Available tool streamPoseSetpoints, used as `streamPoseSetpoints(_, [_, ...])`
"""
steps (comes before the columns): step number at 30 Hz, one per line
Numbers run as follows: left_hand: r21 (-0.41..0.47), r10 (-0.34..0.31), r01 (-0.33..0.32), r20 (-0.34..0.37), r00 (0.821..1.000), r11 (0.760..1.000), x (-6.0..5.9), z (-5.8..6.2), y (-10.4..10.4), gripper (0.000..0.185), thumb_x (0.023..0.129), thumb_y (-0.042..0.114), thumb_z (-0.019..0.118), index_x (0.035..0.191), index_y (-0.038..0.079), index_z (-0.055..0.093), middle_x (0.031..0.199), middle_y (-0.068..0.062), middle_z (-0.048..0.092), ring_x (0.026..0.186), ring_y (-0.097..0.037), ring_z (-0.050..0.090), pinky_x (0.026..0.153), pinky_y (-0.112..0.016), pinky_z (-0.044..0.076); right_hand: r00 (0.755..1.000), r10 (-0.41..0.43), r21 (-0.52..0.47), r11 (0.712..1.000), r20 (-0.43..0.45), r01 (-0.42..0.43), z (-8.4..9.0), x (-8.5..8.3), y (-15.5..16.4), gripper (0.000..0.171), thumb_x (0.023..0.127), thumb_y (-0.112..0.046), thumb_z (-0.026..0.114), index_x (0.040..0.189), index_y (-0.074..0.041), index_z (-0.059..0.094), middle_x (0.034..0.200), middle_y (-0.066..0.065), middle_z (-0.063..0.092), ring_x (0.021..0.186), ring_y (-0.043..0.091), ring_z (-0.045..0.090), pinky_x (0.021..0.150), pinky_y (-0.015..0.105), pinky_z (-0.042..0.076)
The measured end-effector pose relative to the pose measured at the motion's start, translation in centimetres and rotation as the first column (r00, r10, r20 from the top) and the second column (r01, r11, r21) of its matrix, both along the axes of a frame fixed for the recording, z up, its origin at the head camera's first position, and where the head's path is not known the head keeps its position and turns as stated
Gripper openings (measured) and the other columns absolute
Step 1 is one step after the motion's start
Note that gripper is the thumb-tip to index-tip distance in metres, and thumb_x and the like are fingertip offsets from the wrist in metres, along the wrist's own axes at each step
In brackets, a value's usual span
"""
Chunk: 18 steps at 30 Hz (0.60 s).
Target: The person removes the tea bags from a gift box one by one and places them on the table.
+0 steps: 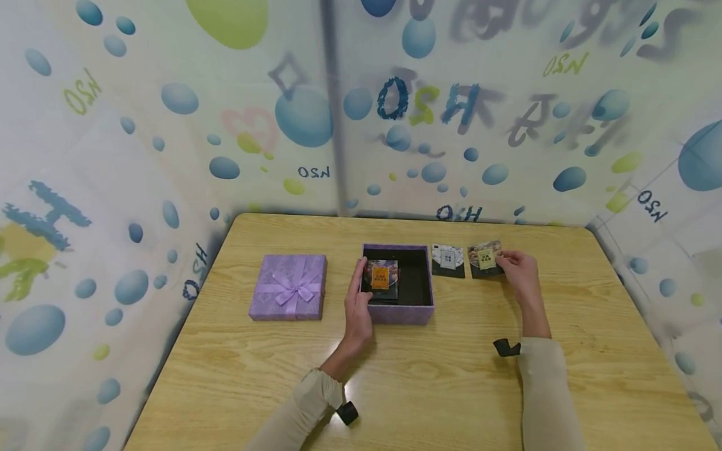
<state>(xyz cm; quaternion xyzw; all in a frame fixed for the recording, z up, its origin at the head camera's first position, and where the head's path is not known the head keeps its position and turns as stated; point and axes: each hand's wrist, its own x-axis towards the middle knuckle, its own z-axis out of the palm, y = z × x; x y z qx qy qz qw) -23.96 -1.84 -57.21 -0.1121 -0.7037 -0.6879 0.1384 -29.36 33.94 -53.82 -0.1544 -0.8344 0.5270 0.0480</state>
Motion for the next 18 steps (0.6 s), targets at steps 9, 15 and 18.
streamPoseSetpoints(9, [-0.005, 0.009, -0.009, 0.002, 1.000, 1.000, -0.04, -0.09, -0.14, 0.077, 0.094, -0.012, 0.030, 0.165, 0.018, 0.034, 0.172, -0.008, 0.025, 0.159, -0.016, 0.018, 0.124, -0.033, 0.019, 0.994, -0.101, 0.087, 0.991, 0.034, 0.098, -0.62, 0.02, -0.32, 0.041, 0.104, -0.025, 0.061, 0.126, 0.009, 0.064, 0.108, 0.012, 0.063, 0.082, 0.008, 0.053, 0.065, 0.019, 0.045])
streamPoseSetpoints(15, [0.000, 0.003, -0.003, 0.011, 1.000, 1.000, -0.06, -0.01, -0.10, 0.076, 0.094, -0.011, 0.029, 0.165, 0.019, 0.033, 0.172, -0.002, 0.025, 0.159, -0.018, 0.017, 0.124, -0.050, 0.021, 0.991, -0.132, 0.144, 0.981, 0.022, 0.128, -0.90, 0.19, -0.49, 0.038, 0.104, -0.028, 0.061, 0.121, 0.006, 0.066, 0.105, 0.013, 0.065, 0.082, 0.013, 0.054, 0.063, 0.022, 0.045])
streamPoseSetpoints(18, [0.002, -0.002, 0.002, 0.014, 1.000, 1.000, -0.04, 0.04, -0.07, 0.076, 0.095, -0.011, 0.029, 0.165, 0.019, 0.033, 0.172, -0.001, 0.024, 0.160, -0.018, 0.017, 0.124, -0.053, 0.020, 0.991, -0.135, 0.160, 0.978, 0.011, 0.132, -1.05, 0.27, -0.42, 0.039, 0.104, -0.028, 0.061, 0.122, 0.006, 0.067, 0.110, 0.018, 0.067, 0.086, 0.016, 0.058, 0.063, 0.020, 0.045])
